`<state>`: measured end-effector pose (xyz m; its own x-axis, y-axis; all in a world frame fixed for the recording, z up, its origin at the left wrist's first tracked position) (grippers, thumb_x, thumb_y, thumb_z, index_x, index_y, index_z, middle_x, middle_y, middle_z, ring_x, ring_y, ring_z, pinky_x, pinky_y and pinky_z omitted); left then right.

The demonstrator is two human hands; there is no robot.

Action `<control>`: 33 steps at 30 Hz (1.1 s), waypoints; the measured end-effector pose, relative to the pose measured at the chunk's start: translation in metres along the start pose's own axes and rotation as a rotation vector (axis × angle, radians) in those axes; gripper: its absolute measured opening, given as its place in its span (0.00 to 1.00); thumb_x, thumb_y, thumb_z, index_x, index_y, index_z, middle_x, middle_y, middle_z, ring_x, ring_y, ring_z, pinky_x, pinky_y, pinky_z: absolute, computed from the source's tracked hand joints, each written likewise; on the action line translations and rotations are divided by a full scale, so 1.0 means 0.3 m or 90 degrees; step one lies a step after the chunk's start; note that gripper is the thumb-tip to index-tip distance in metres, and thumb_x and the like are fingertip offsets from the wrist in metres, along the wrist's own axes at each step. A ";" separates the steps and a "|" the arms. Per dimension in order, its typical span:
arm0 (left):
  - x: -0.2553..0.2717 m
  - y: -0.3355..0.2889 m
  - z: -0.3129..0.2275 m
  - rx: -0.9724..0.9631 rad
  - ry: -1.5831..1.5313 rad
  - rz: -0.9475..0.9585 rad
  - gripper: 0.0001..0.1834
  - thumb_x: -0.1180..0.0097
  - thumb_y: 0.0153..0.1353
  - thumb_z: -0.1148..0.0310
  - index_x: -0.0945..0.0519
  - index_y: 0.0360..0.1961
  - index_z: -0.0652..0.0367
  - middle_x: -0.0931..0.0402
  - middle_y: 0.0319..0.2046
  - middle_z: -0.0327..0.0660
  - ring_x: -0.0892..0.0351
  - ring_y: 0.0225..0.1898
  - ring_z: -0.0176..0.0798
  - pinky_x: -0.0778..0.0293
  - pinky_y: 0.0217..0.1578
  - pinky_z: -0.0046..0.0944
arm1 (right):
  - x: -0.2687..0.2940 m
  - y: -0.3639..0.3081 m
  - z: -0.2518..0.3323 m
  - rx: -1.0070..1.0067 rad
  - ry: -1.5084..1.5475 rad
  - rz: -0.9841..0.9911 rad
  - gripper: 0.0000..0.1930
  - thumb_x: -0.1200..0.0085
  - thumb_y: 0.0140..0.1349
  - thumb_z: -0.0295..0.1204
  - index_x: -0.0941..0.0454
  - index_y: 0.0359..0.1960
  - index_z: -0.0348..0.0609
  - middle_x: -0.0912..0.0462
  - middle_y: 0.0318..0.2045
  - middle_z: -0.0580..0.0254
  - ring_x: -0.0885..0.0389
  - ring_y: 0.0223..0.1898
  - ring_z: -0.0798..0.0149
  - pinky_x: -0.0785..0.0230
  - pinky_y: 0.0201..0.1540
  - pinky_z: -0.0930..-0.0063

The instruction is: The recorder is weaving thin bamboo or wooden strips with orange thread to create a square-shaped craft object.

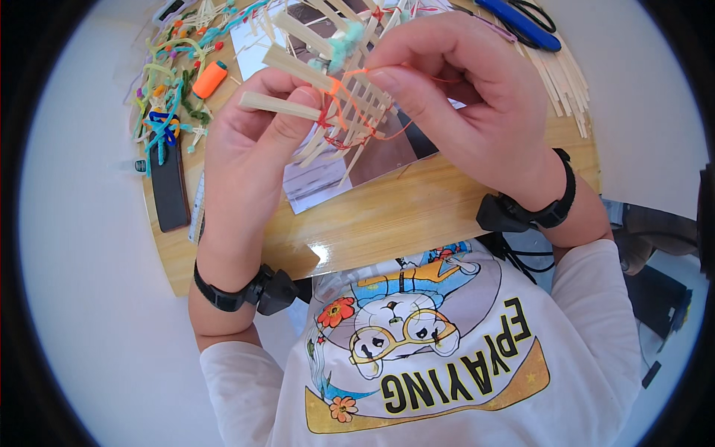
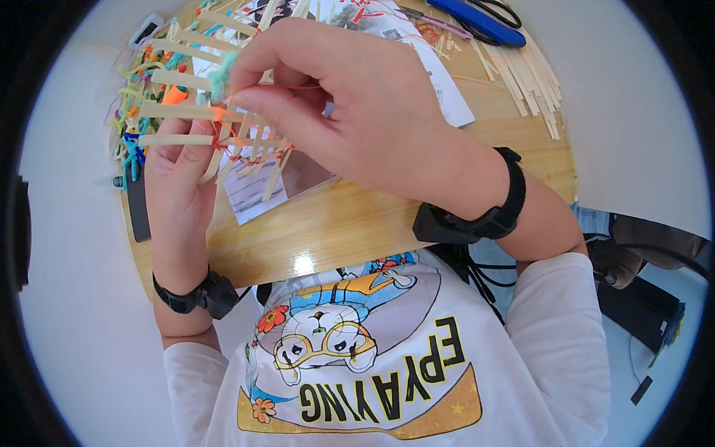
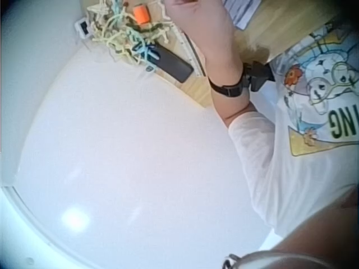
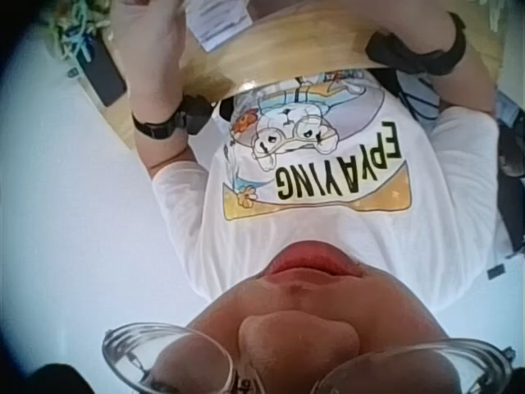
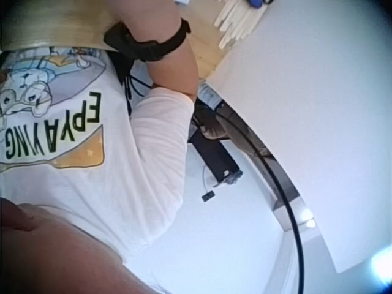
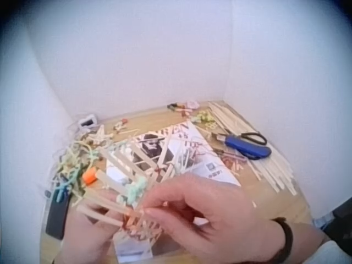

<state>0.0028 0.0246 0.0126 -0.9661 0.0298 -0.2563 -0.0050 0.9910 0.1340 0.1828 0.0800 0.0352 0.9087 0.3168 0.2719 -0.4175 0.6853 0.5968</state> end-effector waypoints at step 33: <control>-0.012 -0.023 0.024 0.003 0.003 0.042 0.17 0.39 0.60 0.76 0.24 0.51 0.66 0.20 0.44 0.42 0.22 0.47 0.31 0.25 0.46 0.31 | -0.002 -0.017 0.012 0.119 -0.209 0.078 0.09 0.39 0.53 0.20 0.23 0.36 0.44 0.21 0.26 0.74 0.37 0.17 0.82 0.44 0.19 0.85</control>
Point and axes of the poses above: each hand's wrist, its own y-axis towards the middle knuckle, its own x-axis out of the back of the hand, z = x × y, the point moved 3 cm from there along y, towards the middle knuckle
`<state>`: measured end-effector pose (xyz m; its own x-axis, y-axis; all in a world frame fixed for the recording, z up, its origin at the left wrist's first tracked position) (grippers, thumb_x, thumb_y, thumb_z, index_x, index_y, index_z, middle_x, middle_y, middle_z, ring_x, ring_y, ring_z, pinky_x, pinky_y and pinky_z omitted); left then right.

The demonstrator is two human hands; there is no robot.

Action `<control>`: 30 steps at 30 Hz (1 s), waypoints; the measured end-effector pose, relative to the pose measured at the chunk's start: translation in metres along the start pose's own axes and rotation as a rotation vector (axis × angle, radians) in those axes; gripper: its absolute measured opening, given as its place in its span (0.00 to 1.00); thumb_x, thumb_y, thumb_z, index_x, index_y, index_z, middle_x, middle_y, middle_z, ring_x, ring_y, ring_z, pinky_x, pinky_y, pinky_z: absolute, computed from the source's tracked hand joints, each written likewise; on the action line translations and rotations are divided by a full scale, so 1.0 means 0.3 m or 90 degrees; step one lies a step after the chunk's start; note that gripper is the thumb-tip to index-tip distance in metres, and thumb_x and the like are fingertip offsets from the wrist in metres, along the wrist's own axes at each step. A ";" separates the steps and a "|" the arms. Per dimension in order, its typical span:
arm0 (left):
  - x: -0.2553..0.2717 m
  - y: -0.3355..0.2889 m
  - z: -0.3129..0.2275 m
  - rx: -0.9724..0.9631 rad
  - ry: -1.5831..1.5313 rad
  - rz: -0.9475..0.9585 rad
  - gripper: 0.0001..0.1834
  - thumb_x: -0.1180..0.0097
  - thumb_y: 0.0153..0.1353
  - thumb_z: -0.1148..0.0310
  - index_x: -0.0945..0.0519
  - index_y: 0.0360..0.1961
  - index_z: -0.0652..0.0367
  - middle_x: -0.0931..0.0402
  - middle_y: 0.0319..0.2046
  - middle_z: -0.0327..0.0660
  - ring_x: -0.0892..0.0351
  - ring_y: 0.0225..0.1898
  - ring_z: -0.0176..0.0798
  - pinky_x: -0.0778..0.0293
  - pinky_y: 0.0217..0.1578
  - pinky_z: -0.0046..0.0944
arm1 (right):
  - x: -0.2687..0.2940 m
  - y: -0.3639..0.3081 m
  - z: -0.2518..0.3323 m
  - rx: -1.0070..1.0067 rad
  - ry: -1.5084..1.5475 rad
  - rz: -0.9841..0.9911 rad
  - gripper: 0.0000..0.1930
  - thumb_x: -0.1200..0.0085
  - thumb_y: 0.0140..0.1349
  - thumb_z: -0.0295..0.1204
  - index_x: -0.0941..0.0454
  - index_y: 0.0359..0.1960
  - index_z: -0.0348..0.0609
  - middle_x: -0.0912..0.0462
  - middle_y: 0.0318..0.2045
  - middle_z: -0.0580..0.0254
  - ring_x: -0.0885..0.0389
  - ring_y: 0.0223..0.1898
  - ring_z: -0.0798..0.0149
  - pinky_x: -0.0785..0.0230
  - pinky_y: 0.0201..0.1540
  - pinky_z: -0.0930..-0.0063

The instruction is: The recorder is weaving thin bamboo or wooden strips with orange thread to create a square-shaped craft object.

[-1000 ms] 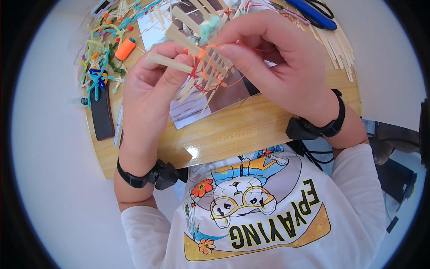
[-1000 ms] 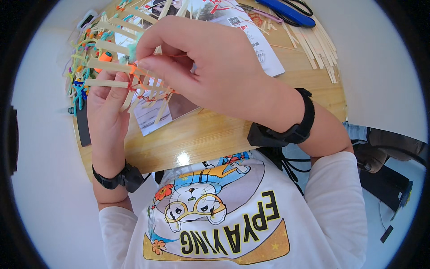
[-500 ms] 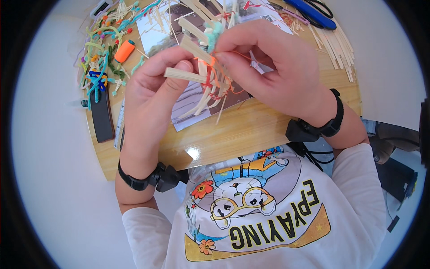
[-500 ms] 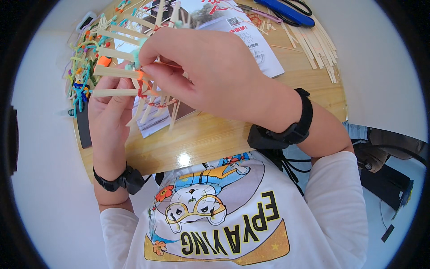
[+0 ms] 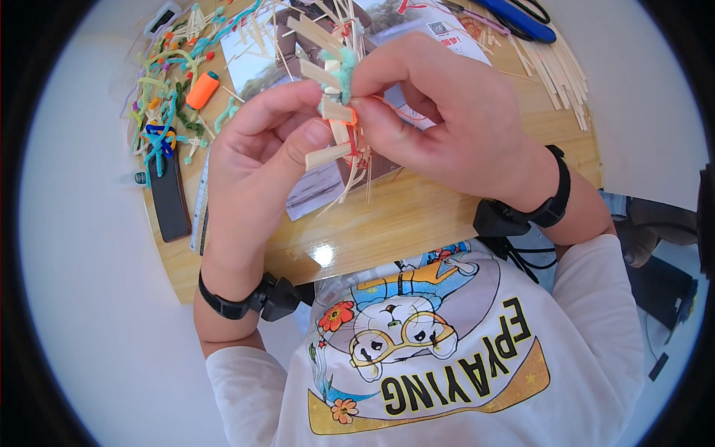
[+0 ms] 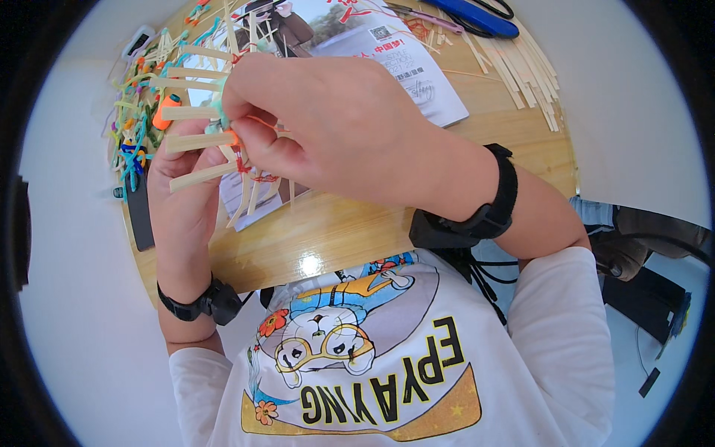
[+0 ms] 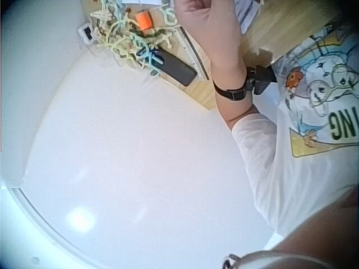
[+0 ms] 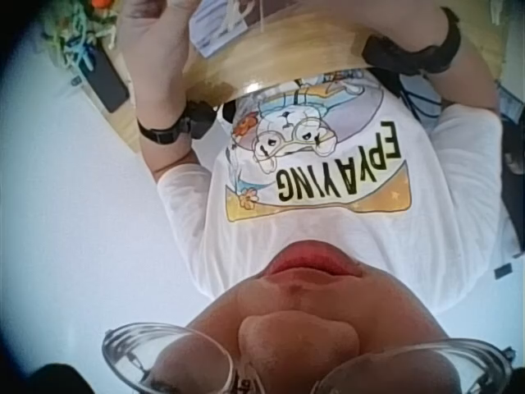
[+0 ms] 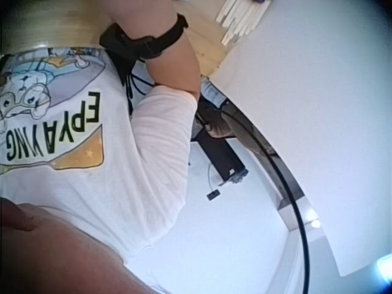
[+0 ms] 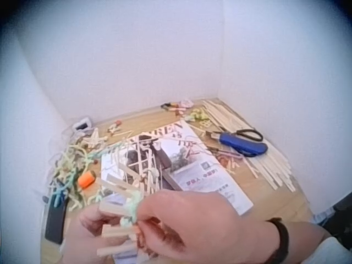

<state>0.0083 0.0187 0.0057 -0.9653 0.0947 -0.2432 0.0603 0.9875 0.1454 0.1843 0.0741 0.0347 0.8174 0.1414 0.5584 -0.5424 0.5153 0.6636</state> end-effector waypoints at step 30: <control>-0.016 0.000 -0.025 -0.158 0.146 -0.062 0.06 0.56 0.68 0.75 0.34 0.44 0.63 0.23 0.38 0.46 0.25 0.42 0.32 0.29 0.47 0.32 | -0.033 -0.021 -0.031 -0.247 0.464 0.071 0.06 0.50 0.67 0.22 0.28 0.44 0.38 0.21 0.36 0.65 0.22 0.35 0.78 0.34 0.31 0.86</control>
Point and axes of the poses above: each hand's wrist, its own y-axis towards the middle knuckle, its own x-axis out of the back of the hand, z = x × y, the point moved 3 cm from there along y, towards the middle knuckle
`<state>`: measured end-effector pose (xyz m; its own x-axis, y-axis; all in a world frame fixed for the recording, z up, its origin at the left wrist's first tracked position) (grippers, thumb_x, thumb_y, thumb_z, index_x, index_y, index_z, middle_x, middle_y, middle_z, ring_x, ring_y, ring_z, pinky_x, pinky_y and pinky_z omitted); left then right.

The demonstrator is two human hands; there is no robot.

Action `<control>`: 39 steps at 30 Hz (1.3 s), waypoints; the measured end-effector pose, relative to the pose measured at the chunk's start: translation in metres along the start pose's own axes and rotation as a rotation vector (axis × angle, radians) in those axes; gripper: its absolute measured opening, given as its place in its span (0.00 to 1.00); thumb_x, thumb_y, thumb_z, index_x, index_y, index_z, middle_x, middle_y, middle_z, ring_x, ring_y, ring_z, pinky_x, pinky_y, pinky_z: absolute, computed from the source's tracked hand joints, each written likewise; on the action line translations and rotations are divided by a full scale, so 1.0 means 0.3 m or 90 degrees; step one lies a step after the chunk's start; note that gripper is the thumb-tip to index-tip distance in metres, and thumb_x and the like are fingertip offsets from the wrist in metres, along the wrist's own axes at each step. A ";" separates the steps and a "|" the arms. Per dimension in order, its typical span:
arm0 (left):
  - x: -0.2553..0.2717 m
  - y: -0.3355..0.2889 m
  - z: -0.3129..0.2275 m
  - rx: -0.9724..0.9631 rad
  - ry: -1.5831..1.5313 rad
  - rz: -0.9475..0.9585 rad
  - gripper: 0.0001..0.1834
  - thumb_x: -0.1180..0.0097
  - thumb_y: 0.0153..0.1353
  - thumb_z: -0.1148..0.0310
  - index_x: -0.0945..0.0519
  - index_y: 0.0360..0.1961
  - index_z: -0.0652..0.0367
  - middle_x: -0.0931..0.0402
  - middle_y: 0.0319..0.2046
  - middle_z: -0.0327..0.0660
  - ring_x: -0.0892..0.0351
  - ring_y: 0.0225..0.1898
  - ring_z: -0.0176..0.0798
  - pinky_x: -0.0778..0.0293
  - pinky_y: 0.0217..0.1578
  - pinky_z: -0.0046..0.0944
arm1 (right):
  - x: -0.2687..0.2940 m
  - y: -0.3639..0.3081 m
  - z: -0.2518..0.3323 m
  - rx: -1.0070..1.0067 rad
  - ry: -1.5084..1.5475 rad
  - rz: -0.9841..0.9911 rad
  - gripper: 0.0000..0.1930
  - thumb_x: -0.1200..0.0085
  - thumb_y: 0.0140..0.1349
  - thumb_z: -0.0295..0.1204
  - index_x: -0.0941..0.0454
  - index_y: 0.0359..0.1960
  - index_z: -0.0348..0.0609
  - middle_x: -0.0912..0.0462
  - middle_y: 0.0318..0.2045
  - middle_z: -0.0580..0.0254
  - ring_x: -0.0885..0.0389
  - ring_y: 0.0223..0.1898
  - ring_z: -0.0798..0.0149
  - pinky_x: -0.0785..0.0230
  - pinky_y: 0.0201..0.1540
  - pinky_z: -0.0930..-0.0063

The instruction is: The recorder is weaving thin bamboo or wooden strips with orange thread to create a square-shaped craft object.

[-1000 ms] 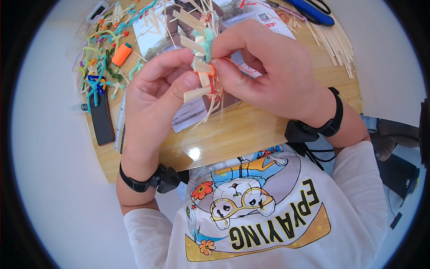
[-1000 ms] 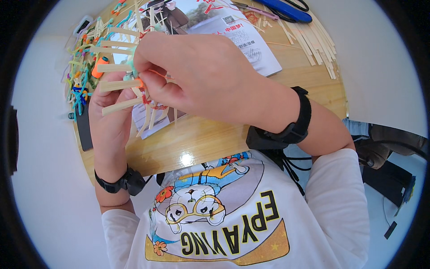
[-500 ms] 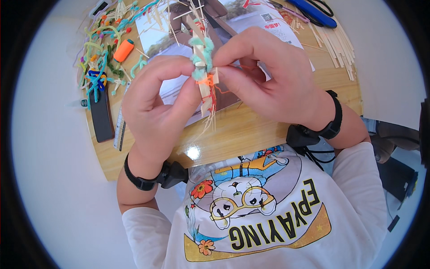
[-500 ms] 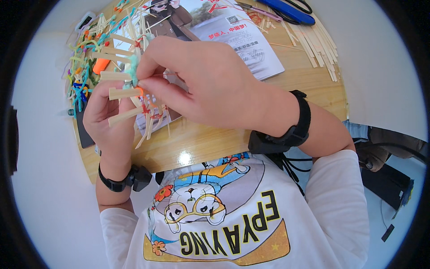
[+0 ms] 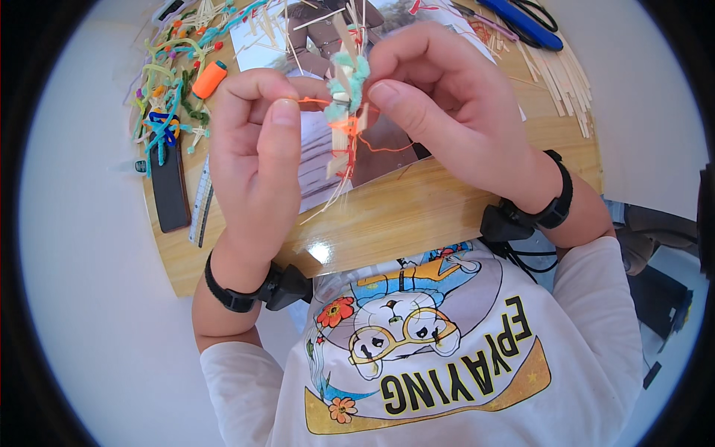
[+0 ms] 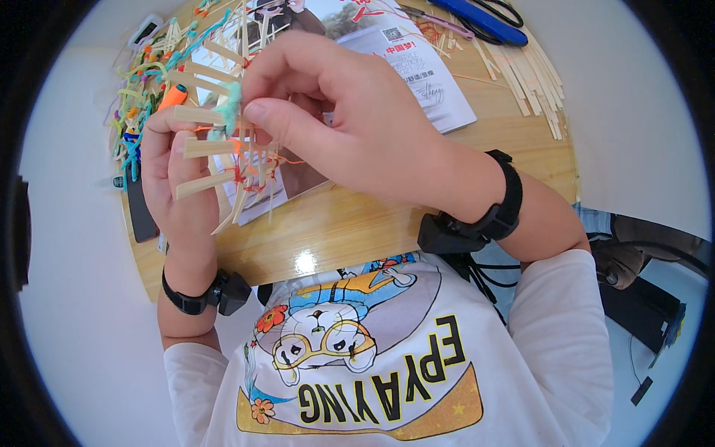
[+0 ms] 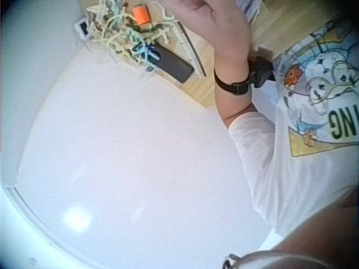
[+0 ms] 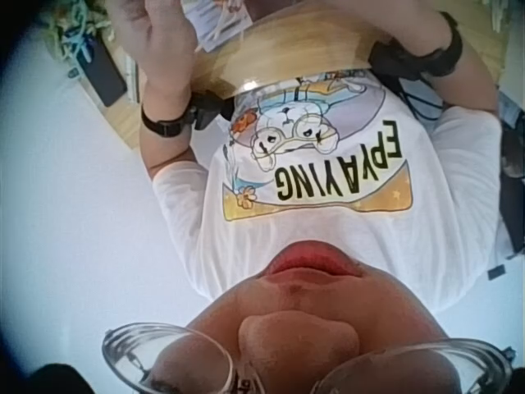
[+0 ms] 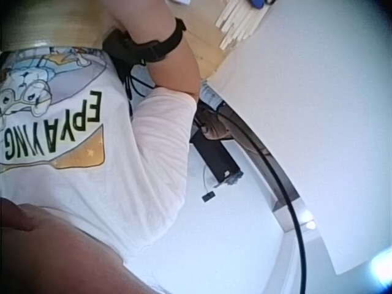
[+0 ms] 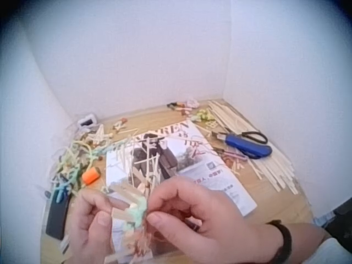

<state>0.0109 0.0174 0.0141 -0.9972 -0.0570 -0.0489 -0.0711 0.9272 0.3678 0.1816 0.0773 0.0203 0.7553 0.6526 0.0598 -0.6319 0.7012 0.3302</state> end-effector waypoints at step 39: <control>0.039 0.042 0.016 0.041 0.032 0.126 0.06 0.58 0.70 0.72 0.31 0.43 0.61 0.26 0.30 0.40 0.26 0.32 0.31 0.28 0.36 0.32 | -0.034 0.118 0.020 -0.398 0.219 0.116 0.15 0.49 0.68 0.27 0.26 0.52 0.32 0.20 0.37 0.65 0.24 0.32 0.75 0.27 0.37 0.82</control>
Point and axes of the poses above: each hand's wrist, its own y-axis towards the middle knuckle, its own x-axis out of the back of the hand, z = x × y, the point moved 3 cm from there along y, towards the middle knuckle
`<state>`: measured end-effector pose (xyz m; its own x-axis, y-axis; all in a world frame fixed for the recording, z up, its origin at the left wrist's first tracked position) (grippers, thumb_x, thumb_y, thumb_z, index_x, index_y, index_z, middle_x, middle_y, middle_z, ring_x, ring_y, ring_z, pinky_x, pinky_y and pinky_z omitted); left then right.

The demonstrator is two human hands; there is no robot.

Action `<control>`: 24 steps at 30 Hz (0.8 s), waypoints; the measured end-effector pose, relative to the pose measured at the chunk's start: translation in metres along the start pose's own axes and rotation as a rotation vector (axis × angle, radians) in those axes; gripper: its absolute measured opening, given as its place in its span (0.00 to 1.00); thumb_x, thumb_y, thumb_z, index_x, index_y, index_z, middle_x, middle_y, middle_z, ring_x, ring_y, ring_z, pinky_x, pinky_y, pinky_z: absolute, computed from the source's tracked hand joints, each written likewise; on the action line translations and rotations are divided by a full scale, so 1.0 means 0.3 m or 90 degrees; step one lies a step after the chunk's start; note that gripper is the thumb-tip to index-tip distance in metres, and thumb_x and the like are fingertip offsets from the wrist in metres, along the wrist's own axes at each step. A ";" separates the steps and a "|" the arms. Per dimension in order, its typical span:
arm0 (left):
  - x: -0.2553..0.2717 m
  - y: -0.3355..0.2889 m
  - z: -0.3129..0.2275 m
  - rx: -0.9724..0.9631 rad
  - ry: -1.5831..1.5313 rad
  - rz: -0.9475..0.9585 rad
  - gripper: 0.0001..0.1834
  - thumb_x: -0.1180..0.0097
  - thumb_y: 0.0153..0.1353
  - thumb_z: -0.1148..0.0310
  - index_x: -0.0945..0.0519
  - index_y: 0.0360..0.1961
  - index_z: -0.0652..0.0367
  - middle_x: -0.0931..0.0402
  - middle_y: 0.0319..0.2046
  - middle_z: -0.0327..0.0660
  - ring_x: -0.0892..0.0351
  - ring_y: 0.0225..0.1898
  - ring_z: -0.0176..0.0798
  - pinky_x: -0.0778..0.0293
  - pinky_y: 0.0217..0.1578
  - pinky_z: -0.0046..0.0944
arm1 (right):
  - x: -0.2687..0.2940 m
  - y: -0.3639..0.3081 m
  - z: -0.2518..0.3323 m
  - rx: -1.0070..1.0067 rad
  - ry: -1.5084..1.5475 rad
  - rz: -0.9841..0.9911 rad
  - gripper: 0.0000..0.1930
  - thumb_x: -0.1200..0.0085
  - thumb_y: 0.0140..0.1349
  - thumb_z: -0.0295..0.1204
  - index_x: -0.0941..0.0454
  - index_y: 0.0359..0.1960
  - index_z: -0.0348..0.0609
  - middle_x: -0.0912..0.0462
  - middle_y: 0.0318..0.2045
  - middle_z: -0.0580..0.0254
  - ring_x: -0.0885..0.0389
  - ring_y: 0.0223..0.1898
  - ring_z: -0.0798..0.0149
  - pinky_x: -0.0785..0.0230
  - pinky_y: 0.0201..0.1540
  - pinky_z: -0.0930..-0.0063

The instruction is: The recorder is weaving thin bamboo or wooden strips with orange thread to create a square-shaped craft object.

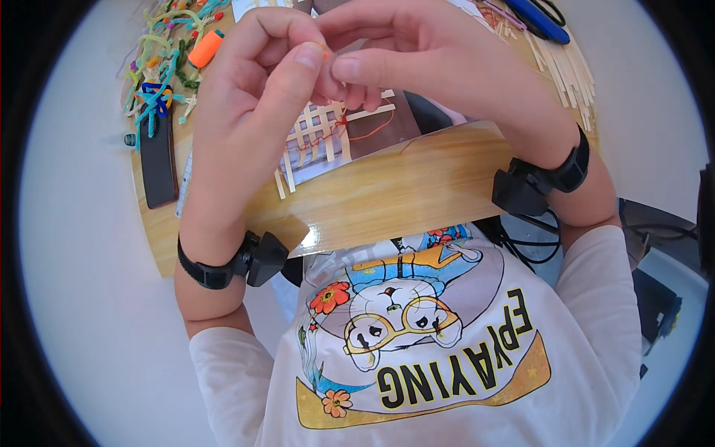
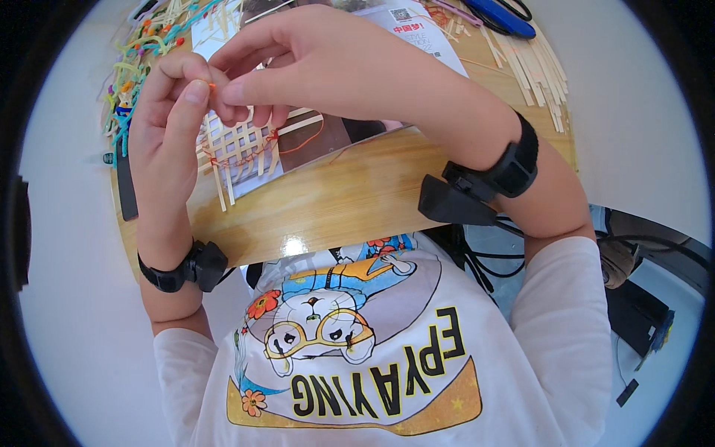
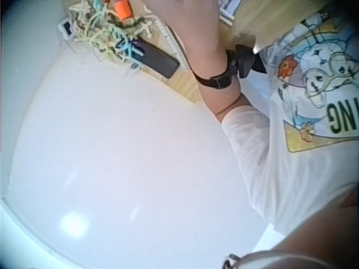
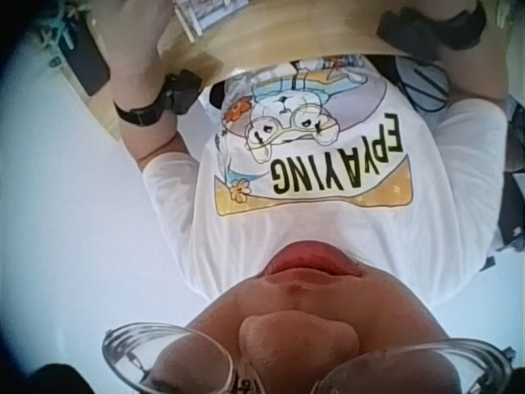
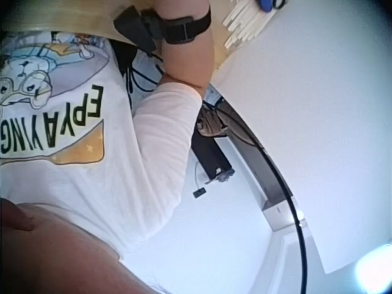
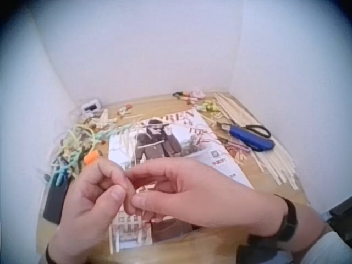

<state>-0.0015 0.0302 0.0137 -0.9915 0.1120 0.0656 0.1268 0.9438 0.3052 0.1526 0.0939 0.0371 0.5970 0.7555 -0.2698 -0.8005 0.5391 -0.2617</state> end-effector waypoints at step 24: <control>-0.014 -0.037 0.021 0.155 0.539 0.088 0.11 0.33 0.51 0.67 0.20 0.33 0.60 0.24 0.25 0.34 0.31 0.24 0.29 0.33 0.26 0.30 | 0.144 0.050 -0.025 0.102 -0.077 -0.020 0.08 0.48 0.68 0.31 0.24 0.40 0.38 0.24 0.24 0.71 0.28 0.24 0.79 0.35 0.28 0.87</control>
<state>0.0011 0.0212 0.0042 -0.6027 0.0532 0.7962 0.1380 0.9897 0.0384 0.1668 0.1319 0.0147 0.6184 0.7719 -0.1476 -0.7859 0.6077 -0.1143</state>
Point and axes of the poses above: each hand's wrist, its own y-axis towards the middle knuckle, its own x-axis out of the back of the hand, z = x × y, the point moved 3 cm from there along y, towards the middle knuckle
